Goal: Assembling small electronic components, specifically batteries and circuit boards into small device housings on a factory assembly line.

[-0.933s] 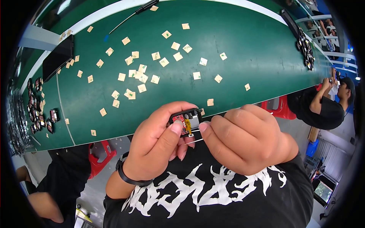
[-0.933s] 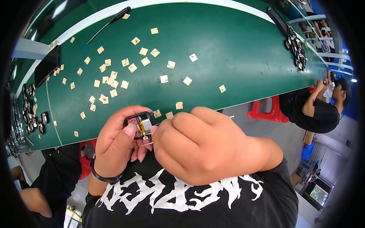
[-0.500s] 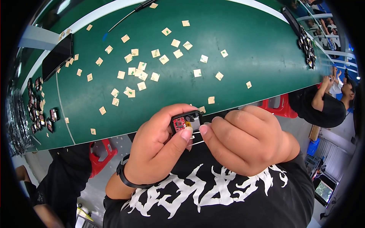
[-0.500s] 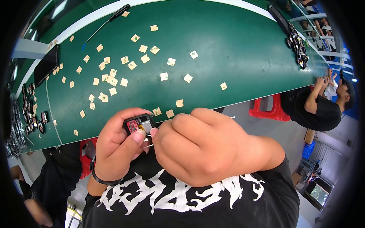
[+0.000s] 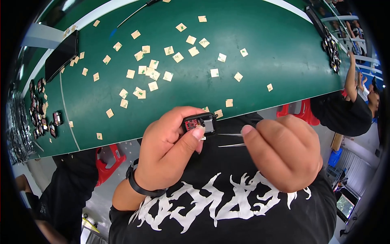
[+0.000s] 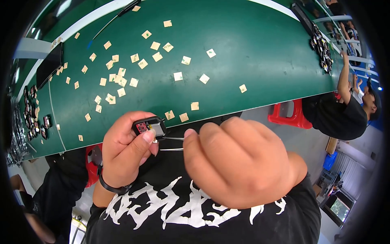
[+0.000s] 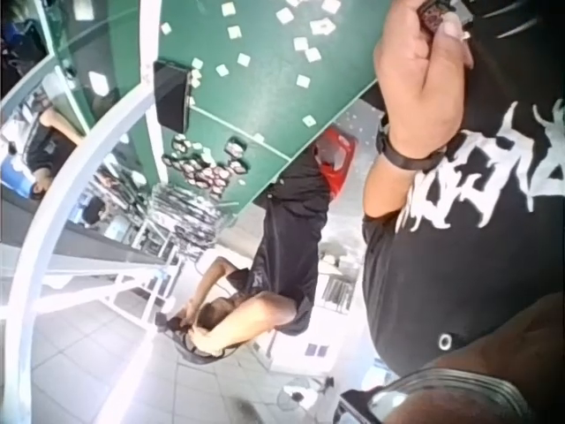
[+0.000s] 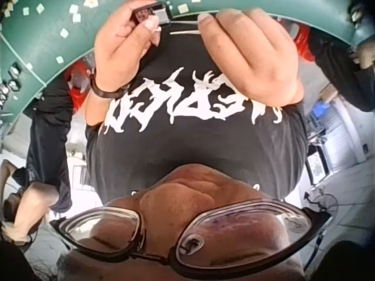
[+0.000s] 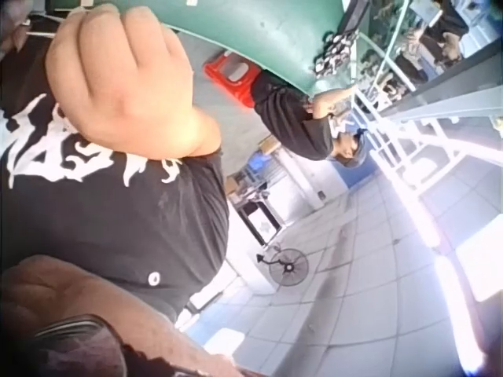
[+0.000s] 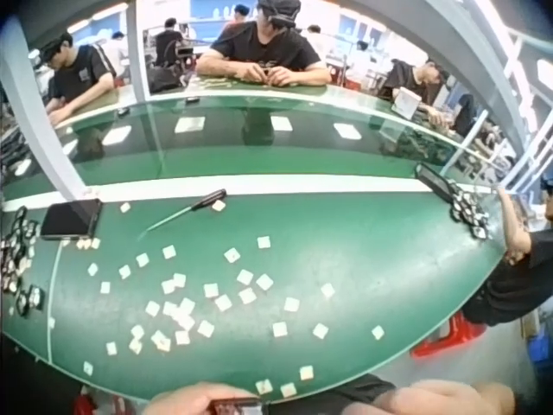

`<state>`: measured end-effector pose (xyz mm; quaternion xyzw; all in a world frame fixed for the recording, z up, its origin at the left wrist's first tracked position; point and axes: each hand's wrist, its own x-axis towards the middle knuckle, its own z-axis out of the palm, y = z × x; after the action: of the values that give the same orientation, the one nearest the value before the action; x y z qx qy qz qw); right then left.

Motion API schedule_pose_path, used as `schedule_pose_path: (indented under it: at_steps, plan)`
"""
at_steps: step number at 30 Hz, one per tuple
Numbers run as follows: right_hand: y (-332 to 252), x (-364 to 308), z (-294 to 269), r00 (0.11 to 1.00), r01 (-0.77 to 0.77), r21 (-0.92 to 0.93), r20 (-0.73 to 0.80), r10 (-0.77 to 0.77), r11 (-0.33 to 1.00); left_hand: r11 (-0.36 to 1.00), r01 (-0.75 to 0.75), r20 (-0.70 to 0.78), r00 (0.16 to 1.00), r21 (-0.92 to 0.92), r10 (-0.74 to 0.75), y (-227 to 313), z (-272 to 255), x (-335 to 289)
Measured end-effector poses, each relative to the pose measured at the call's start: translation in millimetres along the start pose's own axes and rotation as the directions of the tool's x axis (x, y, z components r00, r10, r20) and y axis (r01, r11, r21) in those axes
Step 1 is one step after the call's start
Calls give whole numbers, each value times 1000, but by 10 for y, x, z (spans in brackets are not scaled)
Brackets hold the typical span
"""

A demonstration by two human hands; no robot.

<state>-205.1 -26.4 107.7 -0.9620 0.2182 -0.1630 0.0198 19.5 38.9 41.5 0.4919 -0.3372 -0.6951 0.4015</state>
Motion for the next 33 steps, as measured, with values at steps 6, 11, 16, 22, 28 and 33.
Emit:
schedule_pose_path:
  at_steps: [6, 11, 16, 22, 28, 33]
  plan:
    - [126, -18, 158, 971, -230, 364, 25, 237, 903, 972, 162, 101, 984, -171, -146, 118, -33, -2]
    - [124, -63, 230, 961, -242, 553, 26, 274, 797, 984, 70, 112, 992, -161, -52, 81, -60, -36]
    - [89, -50, 336, 988, -105, 518, -42, 148, 849, 999, -38, 129, 991, -10, 39, 92, -51, -70]
    - [72, 50, 482, 990, 76, 475, -138, -11, 877, 972, -197, 141, 974, 131, 178, 133, -67, -85]
    - [28, 127, 543, 991, 61, 440, -135, -1, 896, 879, -319, 171, 946, 354, 275, 208, -103, -54]
    - [-16, 160, 525, 999, 36, 352, -43, -22, 935, 936, -236, 167, 966, 262, 197, 186, -135, -24]
